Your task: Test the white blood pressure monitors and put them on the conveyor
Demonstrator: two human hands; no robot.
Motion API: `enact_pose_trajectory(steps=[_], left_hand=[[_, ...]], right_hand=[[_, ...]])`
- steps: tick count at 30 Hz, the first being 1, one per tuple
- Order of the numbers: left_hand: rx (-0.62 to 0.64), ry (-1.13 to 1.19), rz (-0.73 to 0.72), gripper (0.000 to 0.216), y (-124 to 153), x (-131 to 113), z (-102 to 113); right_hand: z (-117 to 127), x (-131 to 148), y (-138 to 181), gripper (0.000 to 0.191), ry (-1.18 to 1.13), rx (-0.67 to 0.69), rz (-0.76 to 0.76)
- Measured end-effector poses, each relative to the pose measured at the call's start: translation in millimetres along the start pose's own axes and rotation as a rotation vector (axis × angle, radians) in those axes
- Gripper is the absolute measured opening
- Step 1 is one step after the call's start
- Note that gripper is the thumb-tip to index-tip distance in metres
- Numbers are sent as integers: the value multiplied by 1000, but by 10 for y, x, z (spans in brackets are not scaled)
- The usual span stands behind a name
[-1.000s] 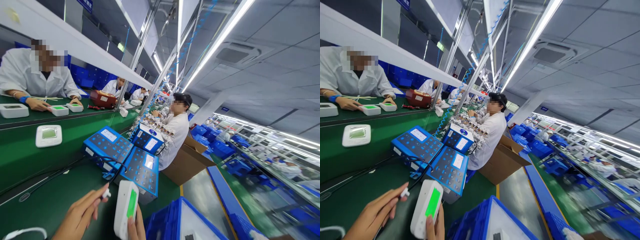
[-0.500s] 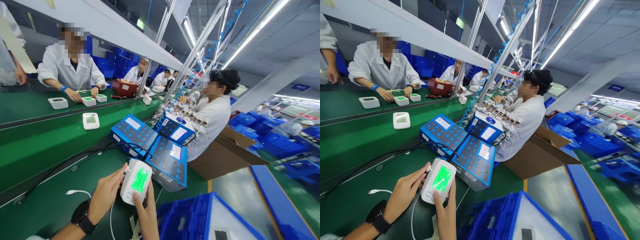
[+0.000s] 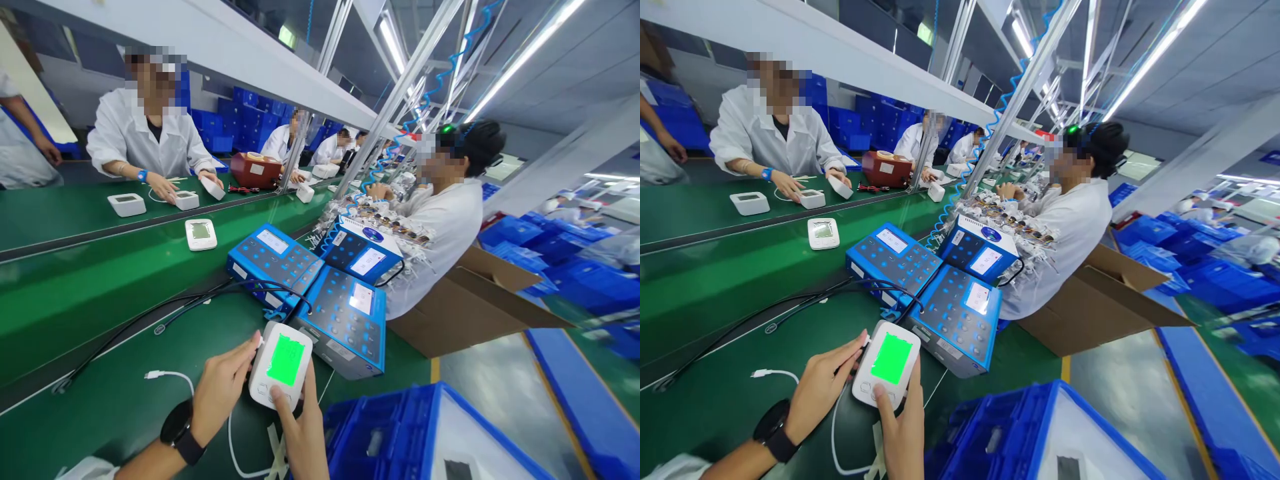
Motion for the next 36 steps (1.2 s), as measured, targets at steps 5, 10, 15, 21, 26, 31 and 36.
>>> enact_pose_trajectory(steps=[5, 10, 15, 21, 26, 31, 36], left_hand=[[81, 8, 5, 42, -69, -100, -81], [288, -178, -8, 46, -94, -119, 19], [409, -508, -241, 47, 287, 66, 279], [193, -736, -434, 31, 578, 160, 538], [292, -725, -477, 29, 821, 183, 667], [335, -602, -395, 26, 975, 282, 813], [416, -472, -228, 30, 970, 257, 840]], right_hand=[[63, -35, -56, 91, -11, 49, -36], [324, -52, -120, 90, 176, 35, -52], [472, -169, -103, 77, 471, 62, 17], [392, -67, -76, 71, 453, 136, 23], [367, 41, -88, 59, 470, 174, 72], [347, 12, -102, 60, 471, 152, 89], [323, -41, -50, 58, 526, 132, 136]])
Point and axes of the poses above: each hand's wrist, its own y-axis away from the middle knuckle, its own z-axis out of the back of the hand, x = y × z, the point moved 1 cm from there along -y, towards the middle knuckle, and after that the axes turned 1 degree about z, right-handed, at the moved point
